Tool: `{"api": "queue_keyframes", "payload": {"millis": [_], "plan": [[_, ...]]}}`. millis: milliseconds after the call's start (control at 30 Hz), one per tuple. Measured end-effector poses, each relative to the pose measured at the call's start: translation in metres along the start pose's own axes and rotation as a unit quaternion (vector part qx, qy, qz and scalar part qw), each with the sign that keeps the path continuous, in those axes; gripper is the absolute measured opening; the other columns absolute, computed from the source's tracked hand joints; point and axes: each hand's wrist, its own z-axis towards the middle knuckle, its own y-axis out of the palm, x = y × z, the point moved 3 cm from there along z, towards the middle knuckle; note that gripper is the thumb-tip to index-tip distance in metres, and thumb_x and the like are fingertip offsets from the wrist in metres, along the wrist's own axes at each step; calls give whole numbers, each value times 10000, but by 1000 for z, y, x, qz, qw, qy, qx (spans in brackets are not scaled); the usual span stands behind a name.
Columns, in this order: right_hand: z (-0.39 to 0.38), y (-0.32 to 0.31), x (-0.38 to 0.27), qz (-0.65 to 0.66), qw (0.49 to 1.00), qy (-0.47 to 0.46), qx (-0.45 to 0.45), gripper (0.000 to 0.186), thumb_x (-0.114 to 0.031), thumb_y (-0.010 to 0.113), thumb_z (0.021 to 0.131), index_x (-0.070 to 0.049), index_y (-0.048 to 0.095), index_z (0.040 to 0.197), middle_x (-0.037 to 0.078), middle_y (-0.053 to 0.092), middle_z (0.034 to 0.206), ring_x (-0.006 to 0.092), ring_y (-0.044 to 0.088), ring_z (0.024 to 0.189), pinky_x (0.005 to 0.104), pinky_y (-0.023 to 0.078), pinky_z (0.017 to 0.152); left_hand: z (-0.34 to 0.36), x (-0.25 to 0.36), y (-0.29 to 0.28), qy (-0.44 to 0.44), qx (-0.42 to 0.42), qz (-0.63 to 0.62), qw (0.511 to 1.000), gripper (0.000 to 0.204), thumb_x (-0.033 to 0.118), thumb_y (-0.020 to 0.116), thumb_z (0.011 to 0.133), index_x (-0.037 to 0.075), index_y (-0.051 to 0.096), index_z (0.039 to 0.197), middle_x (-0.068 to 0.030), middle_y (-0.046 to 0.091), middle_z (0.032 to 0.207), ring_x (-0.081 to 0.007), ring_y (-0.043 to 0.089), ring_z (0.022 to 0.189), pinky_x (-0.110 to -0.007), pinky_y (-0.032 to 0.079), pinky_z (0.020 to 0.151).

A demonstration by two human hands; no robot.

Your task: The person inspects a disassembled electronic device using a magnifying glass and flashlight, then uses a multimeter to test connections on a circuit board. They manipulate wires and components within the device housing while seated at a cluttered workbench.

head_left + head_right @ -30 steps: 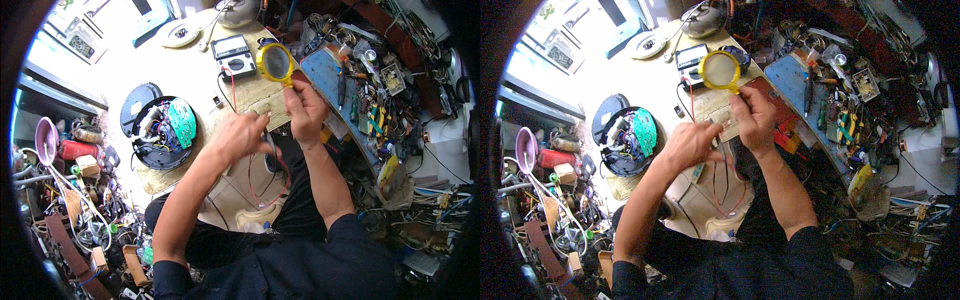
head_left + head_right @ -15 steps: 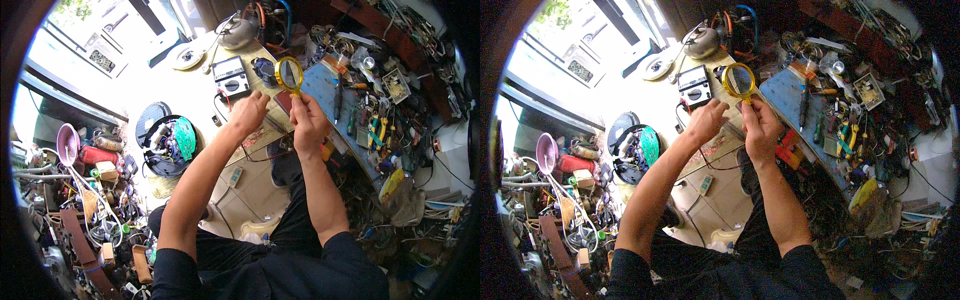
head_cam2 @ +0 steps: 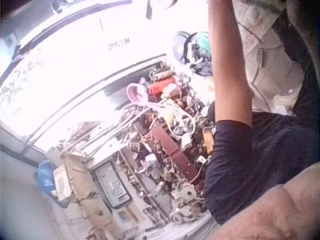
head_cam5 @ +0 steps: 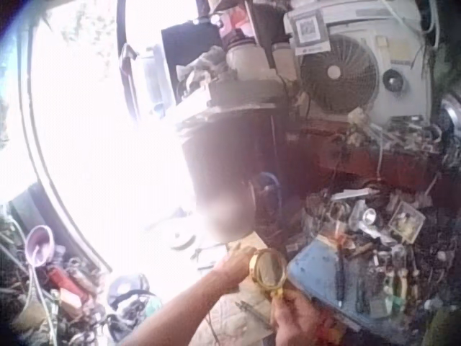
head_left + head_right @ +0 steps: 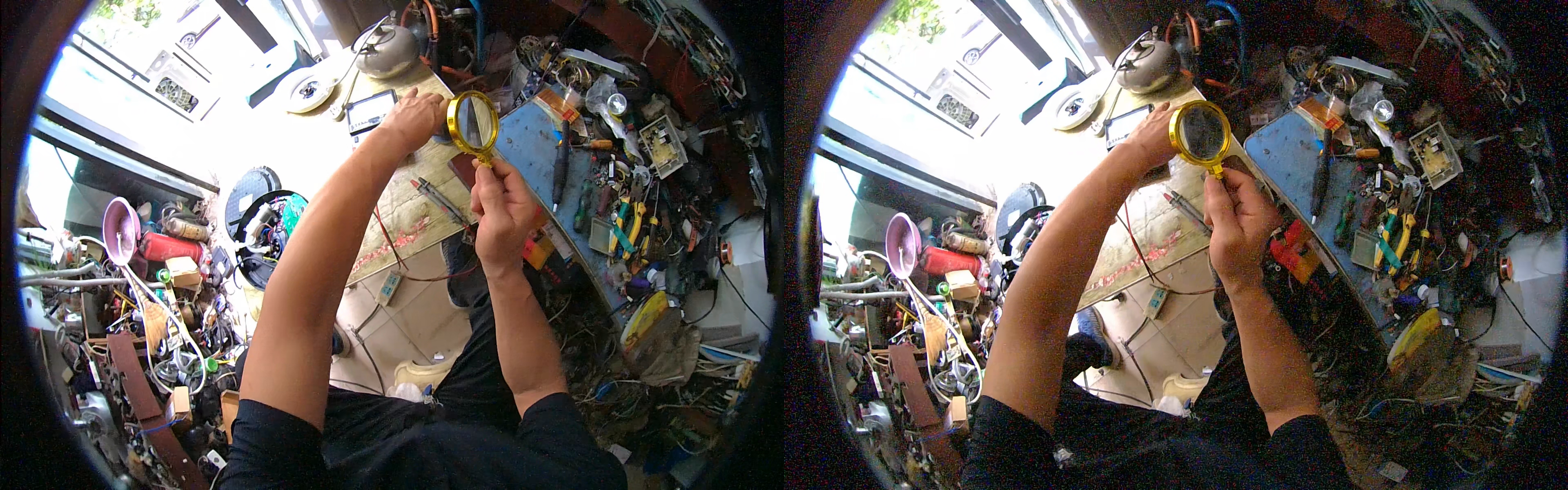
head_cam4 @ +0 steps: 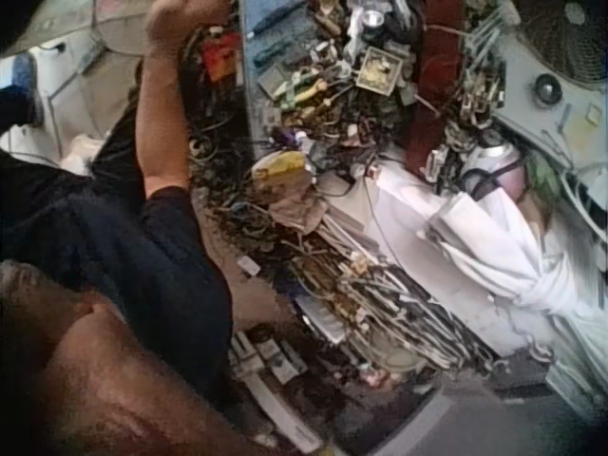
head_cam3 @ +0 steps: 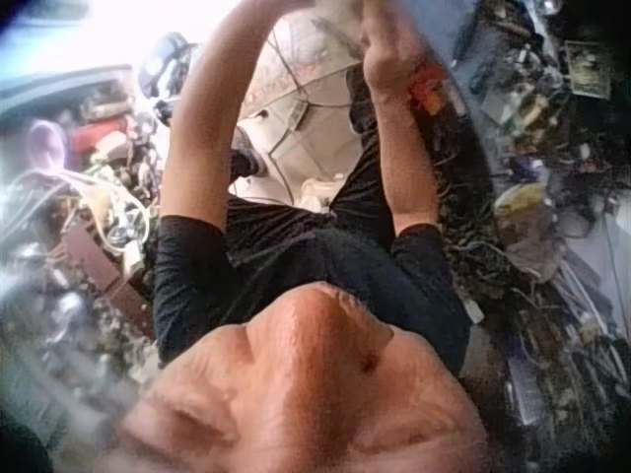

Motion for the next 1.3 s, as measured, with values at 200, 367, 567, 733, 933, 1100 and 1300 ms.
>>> {"api": "queue_keyframes", "payload": {"millis": [200,367,567,733,933,1100,1300], "plan": [[-4,1,4,-25,998,-41,29,243,-214,597,1109,-10,703,1189,-62,471,694,37,378,592,224,266,517,-46,-19,-69,-154,169,-117,966,442,128,764,937,21,560,1315,-238,685,1103,-392,710,1023,-502,569,891],[-13,23,6,0,1000,-12,-15,252,-227,605,1109,-6,706,1179,-59,479,688,24,343,581,228,235,502,-215,-64,-177,-180,398,-382,815,438,140,763,978,-32,578,1336,-179,732,1158,-276,721,1047,-418,589,921],[-25,48,15,-13,997,11,-70,182,-180,650,1079,-9,702,1113,-68,507,714,23,406,620,209,307,554,-459,-9,-216,-201,582,-615,492,505,331,568,1081,-25,547,1439,-221,704,1278,-364,680,1233,-534,507,1117],[-45,80,43,-71,988,33,-136,225,-180,646,1082,18,707,1170,-65,541,739,20,423,626,209,314,540,-532,8,-193,-124,657,-628,398,411,272,473,1114,91,555,1475,-232,699,1267,-350,738,1083,-512,619,994],[-70,130,48,-131,961,65,-237,215,-151,667,1067,18,710,1193,-61,574,784,21,464,637,202,378,565,-504,-8,-203,-327,663,-335,584,489,62,569,995,75,489,1478,-192,680,1140,-252,756,836,-269,615,639],[-78,174,45,-139,945,68,-287,232,-149,684,1055,33,702,1197,-38,621,812,28,502,652,214,388,564,-488,-45,-194,-320,523,-113,782,498,12,624,924,54,598,1419,-110,662,1224,-155,659,1003,-293,559,904],[-91,159,78,-163,950,91,-252,253,-126,658,1052,29,678,1251,5,684,895,43,572,711,211,462,624,-476,-66,-148,-310,409,-272,814,526,-31,600,865,37,621,1386,-63,656,1144,-111,594,956,-245,492,886]]}}
